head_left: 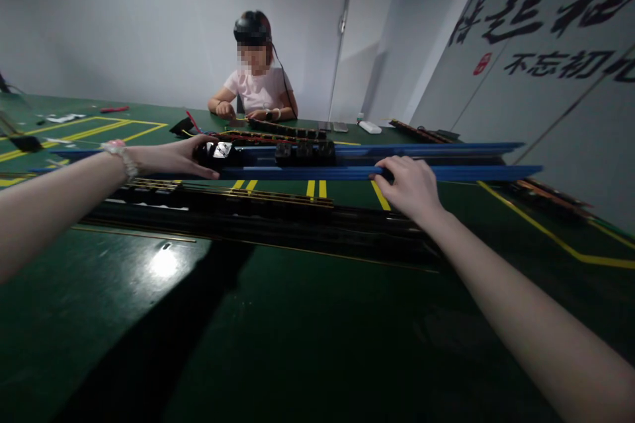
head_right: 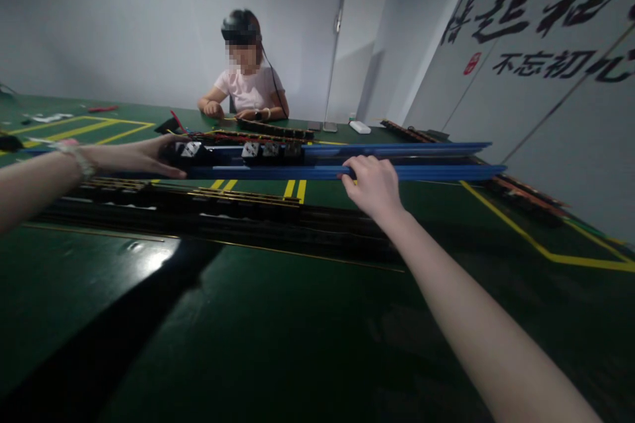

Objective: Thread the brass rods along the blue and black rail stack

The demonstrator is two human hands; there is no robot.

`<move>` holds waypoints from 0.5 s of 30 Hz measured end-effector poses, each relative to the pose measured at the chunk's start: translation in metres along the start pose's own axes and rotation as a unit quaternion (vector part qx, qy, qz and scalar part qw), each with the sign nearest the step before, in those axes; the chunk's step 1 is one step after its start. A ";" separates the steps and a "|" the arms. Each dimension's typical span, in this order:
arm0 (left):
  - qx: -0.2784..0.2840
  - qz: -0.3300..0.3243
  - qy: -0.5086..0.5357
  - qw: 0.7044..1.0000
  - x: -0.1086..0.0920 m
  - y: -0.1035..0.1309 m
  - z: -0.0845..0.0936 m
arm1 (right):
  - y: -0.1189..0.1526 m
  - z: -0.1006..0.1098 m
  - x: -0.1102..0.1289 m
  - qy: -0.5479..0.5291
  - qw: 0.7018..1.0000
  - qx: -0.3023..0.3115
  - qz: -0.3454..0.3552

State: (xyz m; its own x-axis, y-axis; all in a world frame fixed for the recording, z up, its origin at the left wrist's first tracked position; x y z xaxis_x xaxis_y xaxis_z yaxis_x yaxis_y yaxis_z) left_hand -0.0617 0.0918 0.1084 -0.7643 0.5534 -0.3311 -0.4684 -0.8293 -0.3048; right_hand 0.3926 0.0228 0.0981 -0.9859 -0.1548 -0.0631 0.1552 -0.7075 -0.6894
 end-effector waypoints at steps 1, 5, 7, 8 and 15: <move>0.000 -0.011 0.008 1.000 -0.003 0.003 0.001 | 0.001 0.009 0.000 0.004 1.000 -0.021 0.006; -0.097 -0.007 -0.057 0.994 -0.023 0.020 0.013 | 0.018 0.050 0.003 0.023 0.996 -0.075 0.028; -0.114 0.011 -0.088 0.989 -0.038 0.033 0.021 | 0.032 0.070 0.005 0.030 0.994 -0.095 0.036; -0.117 0.021 -0.096 0.988 -0.046 0.040 0.025 | 0.040 0.079 0.006 0.036 0.993 -0.100 0.042; -0.049 0.054 -0.137 0.988 -0.072 0.091 0.036 | 0.099 0.102 0.011 -0.044 0.995 -0.053 0.068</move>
State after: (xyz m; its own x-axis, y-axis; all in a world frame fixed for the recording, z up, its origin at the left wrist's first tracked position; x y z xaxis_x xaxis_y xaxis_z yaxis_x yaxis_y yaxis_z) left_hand -0.0653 -0.0259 0.1372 -0.9047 0.4098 -0.1166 -0.3433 -0.8632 -0.3701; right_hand 0.4032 -0.1192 0.1023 -0.9463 -0.3073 -0.1006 0.2748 -0.6006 -0.7508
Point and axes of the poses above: each hand's wrist, its own y-axis away from the middle knuckle, its own z-axis out of the back of the hand, x = y × z, the point moved 2 cm from there along -y, towards the middle knuckle, and after that the axes turned 9 degrees about -z, right-handed, at the moved point
